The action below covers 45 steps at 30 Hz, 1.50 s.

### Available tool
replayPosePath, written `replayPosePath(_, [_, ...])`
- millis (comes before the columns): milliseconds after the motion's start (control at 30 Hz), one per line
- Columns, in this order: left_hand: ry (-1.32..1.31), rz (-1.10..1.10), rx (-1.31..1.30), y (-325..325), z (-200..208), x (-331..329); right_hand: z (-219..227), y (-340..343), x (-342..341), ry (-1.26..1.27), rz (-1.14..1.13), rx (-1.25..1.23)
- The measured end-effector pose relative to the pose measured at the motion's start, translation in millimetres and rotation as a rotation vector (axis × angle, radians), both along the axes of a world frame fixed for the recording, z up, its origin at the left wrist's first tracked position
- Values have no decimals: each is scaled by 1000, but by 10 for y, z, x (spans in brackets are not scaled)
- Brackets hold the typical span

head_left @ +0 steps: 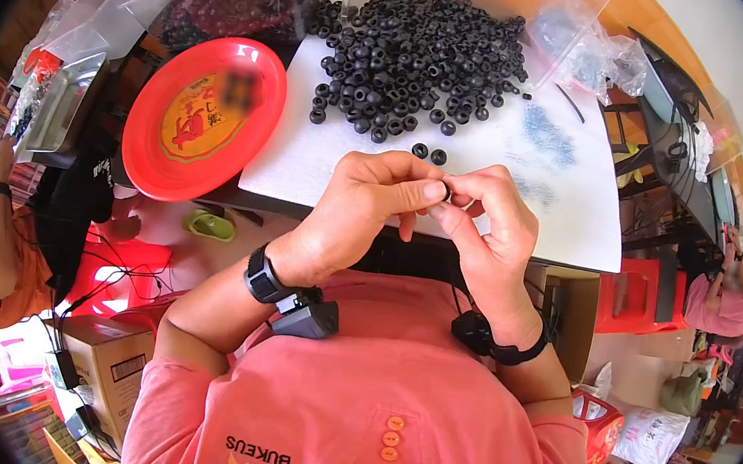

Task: Manually assembling small black plastic components by inserting metal pins or wires into them.

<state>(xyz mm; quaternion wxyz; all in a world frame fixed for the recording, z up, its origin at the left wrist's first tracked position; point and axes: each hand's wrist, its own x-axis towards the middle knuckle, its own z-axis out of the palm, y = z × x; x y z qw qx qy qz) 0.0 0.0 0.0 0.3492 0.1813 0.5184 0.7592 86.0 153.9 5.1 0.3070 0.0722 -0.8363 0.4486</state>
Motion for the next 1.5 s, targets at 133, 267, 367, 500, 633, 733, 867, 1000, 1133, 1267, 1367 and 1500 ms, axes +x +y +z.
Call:
replayPosePath(133, [30, -47, 13, 23, -17, -73, 171, 54, -14, -76, 13, 111])
replayPosePath(267, [23, 5, 24, -21, -52, -99, 460, 356, -200, -294, -94, 298])
replayPosePath(367, [33, -14, 38, -17, -115, -132, 556, 541, -546, -403, -154, 445])
replayPosePath(500, [35, -20, 59, -23, -124, -127, 451, 591, -901, -452, -109, 610])
replayPosePath(633, [66, -41, 66, -23, -174, -124, 332, 685, -1056, -475, -138, 720])
replayPosePath(733, [94, -62, 57, -42, -161, -112, 369, 769, -1043, -531, -153, 785])
replayPosePath(867, [109, -56, 67, -34, -196, -118, 337, 786, -1049, -468, -129, 784])
replayPosePath(1000, [136, -63, 32, -46, -163, -122, 372, 721, -1067, -501, -125, 776])
replayPosePath(1133, [154, -67, 34, -52, -130, -111, 334, 732, -1140, -444, -91, 861])
replayPosePath(1267, [132, -57, 30, -60, -127, -96, 344, 696, -1139, -472, -93, 954])
replayPosePath(1367, [144, -74, 1, -67, -123, -92, 319, 720, -1133, -425, -92, 1042])
replayPosePath(1500, [102, -88, 1, -75, -115, -74, 277, 752, -1151, -416, -73, 1075])
